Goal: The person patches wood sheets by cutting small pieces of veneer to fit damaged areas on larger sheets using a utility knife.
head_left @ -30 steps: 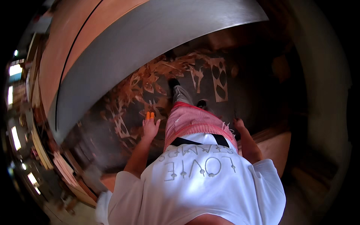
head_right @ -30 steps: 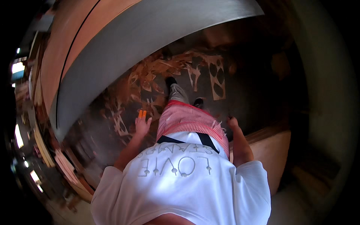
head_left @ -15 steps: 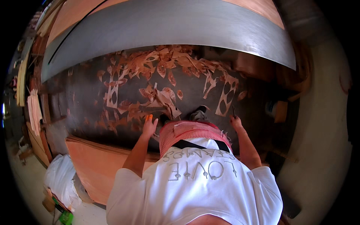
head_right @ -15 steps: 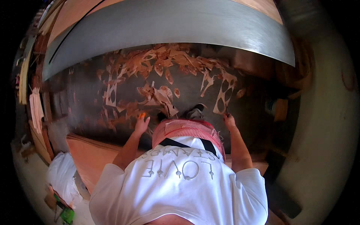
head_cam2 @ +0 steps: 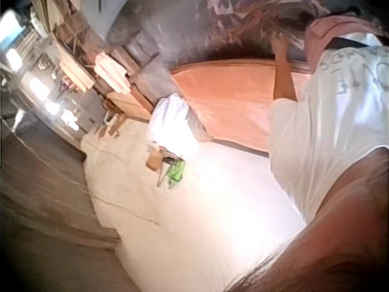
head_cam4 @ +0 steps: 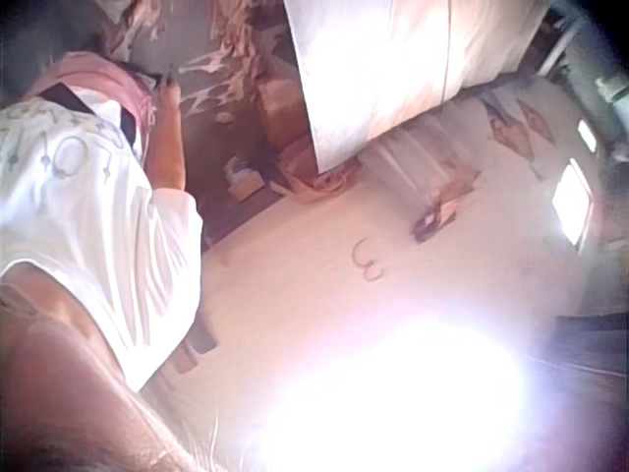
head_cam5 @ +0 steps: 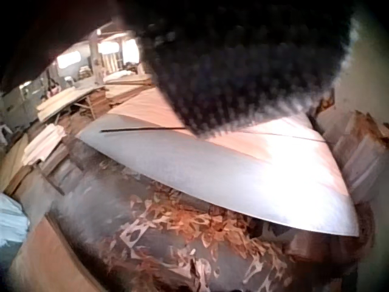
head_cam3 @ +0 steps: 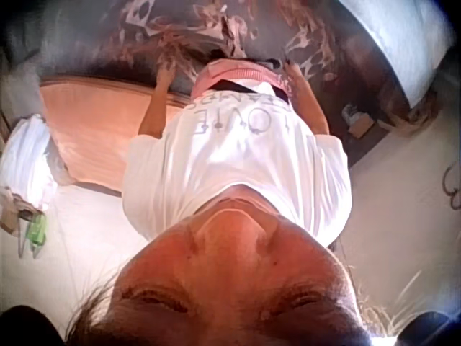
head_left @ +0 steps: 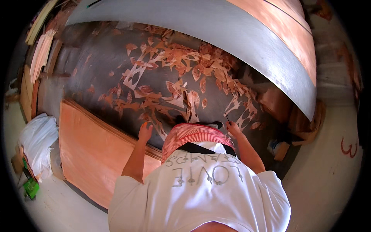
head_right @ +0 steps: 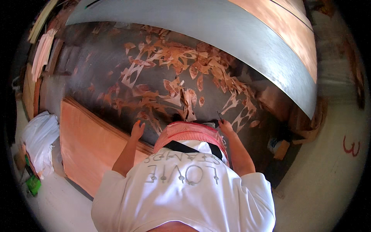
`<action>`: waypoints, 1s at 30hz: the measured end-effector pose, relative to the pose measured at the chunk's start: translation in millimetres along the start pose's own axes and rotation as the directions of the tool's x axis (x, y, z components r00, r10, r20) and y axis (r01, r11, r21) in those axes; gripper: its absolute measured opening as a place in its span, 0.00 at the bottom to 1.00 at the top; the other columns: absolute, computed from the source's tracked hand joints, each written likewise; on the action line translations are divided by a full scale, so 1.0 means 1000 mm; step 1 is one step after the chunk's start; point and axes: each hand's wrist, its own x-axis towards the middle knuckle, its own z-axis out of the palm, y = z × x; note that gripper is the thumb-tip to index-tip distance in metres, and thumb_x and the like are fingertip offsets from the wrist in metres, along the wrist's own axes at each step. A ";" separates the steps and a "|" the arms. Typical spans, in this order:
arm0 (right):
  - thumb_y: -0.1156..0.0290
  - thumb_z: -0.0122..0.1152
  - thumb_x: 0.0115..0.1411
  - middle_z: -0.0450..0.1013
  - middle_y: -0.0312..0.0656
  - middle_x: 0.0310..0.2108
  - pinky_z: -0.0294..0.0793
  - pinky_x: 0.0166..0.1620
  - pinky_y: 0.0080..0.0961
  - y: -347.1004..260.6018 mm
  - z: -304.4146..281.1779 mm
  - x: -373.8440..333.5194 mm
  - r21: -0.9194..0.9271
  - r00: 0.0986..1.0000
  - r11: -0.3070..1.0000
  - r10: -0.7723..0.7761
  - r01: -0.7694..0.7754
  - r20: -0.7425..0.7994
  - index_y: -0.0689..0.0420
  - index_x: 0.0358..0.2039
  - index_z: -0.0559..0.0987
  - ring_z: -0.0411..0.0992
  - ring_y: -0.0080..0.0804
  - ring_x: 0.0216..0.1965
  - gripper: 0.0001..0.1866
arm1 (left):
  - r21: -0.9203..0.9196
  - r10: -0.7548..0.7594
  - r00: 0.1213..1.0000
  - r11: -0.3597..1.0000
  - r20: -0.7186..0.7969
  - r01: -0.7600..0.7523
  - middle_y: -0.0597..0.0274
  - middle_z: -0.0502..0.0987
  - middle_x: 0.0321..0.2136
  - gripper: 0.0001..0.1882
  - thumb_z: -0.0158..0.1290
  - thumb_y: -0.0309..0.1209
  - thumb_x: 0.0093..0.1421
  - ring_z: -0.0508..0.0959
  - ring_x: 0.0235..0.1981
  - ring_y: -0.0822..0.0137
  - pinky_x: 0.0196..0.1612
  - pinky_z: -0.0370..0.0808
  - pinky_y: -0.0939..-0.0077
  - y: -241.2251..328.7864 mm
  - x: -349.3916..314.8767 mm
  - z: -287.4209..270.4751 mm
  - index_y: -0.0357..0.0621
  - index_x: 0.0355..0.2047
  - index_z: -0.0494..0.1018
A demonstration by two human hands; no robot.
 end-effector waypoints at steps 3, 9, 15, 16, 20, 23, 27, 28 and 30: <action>0.56 0.49 0.56 0.71 0.40 0.19 0.67 0.27 0.28 -0.046 0.008 0.020 -0.107 0.998 0.993 -0.059 0.056 -0.027 0.60 0.32 0.73 0.69 0.29 0.22 0.18 | -0.113 -0.095 0.995 0.989 -0.034 0.091 0.41 0.62 0.50 0.29 0.45 0.45 0.56 0.62 0.52 0.50 0.54 0.59 0.64 -0.023 0.000 -0.014 0.35 0.51 0.60; 0.57 0.48 0.57 0.70 0.40 0.18 0.66 0.26 0.26 -0.122 0.013 0.050 -0.137 0.992 0.982 -0.121 0.126 0.045 0.60 0.31 0.73 0.68 0.27 0.21 0.17 | -0.207 -0.124 0.978 0.974 -0.165 0.088 0.41 0.66 0.47 0.28 0.47 0.43 0.54 0.64 0.50 0.49 0.52 0.61 0.64 -0.052 0.012 -0.021 0.34 0.48 0.63; 0.59 0.48 0.56 0.68 0.41 0.16 0.65 0.24 0.27 -0.166 0.017 0.095 -0.286 0.966 0.928 -0.198 0.239 0.164 0.62 0.28 0.72 0.67 0.28 0.18 0.16 | -0.346 -0.233 0.947 0.927 -0.222 0.147 0.41 0.64 0.49 0.30 0.49 0.44 0.53 0.64 0.51 0.49 0.52 0.61 0.65 -0.079 0.019 -0.002 0.34 0.49 0.62; 0.59 0.48 0.56 0.68 0.41 0.16 0.65 0.24 0.27 -0.176 0.017 0.106 -0.296 0.963 0.926 -0.181 0.235 0.201 0.62 0.29 0.72 0.67 0.28 0.18 0.16 | -0.348 -0.228 0.951 0.926 -0.211 0.145 0.41 0.63 0.50 0.30 0.49 0.44 0.53 0.63 0.51 0.49 0.53 0.61 0.65 -0.086 0.020 -0.001 0.34 0.50 0.62; 0.58 0.48 0.55 0.69 0.42 0.17 0.66 0.25 0.29 -0.170 0.001 0.173 -0.332 0.965 0.918 -0.147 0.215 0.219 0.62 0.29 0.72 0.68 0.31 0.18 0.17 | -0.315 -0.162 0.964 0.945 -0.211 0.089 0.41 0.62 0.50 0.30 0.48 0.43 0.53 0.63 0.52 0.48 0.53 0.60 0.64 -0.071 0.039 -0.015 0.33 0.50 0.61; 0.57 0.47 0.55 0.70 0.44 0.18 0.66 0.26 0.31 -0.220 0.011 0.218 -0.371 0.946 0.879 -0.226 0.301 0.231 0.62 0.30 0.72 0.69 0.33 0.20 0.18 | -0.370 -0.371 0.925 0.872 -0.077 0.319 0.40 0.65 0.48 0.30 0.47 0.44 0.54 0.65 0.51 0.48 0.52 0.61 0.63 -0.056 0.039 -0.050 0.33 0.50 0.61; 0.58 0.47 0.55 0.71 0.47 0.20 0.67 0.27 0.33 -0.346 0.013 0.255 -0.264 0.885 0.878 -0.293 0.398 0.361 0.64 0.31 0.72 0.71 0.37 0.22 0.18 | -0.232 -0.477 0.879 0.854 0.007 0.465 0.42 0.67 0.47 0.31 0.47 0.47 0.53 0.67 0.49 0.48 0.51 0.63 0.62 -0.057 0.056 -0.090 0.36 0.50 0.62; 0.58 0.47 0.55 0.71 0.48 0.20 0.67 0.27 0.34 -0.376 0.011 0.266 -0.272 0.875 0.860 -0.327 0.432 0.357 0.64 0.32 0.72 0.71 0.38 0.22 0.19 | -0.252 -0.474 0.880 0.854 -0.022 0.454 0.42 0.67 0.47 0.31 0.47 0.47 0.53 0.67 0.49 0.48 0.51 0.64 0.62 -0.051 0.071 -0.109 0.36 0.50 0.62; 0.57 0.47 0.55 0.71 0.49 0.21 0.67 0.27 0.35 -0.429 0.011 0.282 -0.290 0.854 0.823 -0.383 0.488 0.352 0.63 0.32 0.72 0.71 0.41 0.23 0.19 | -0.286 -0.472 0.879 0.854 -0.069 0.435 0.43 0.67 0.46 0.31 0.47 0.48 0.53 0.67 0.48 0.49 0.50 0.64 0.63 -0.037 0.099 -0.142 0.37 0.50 0.62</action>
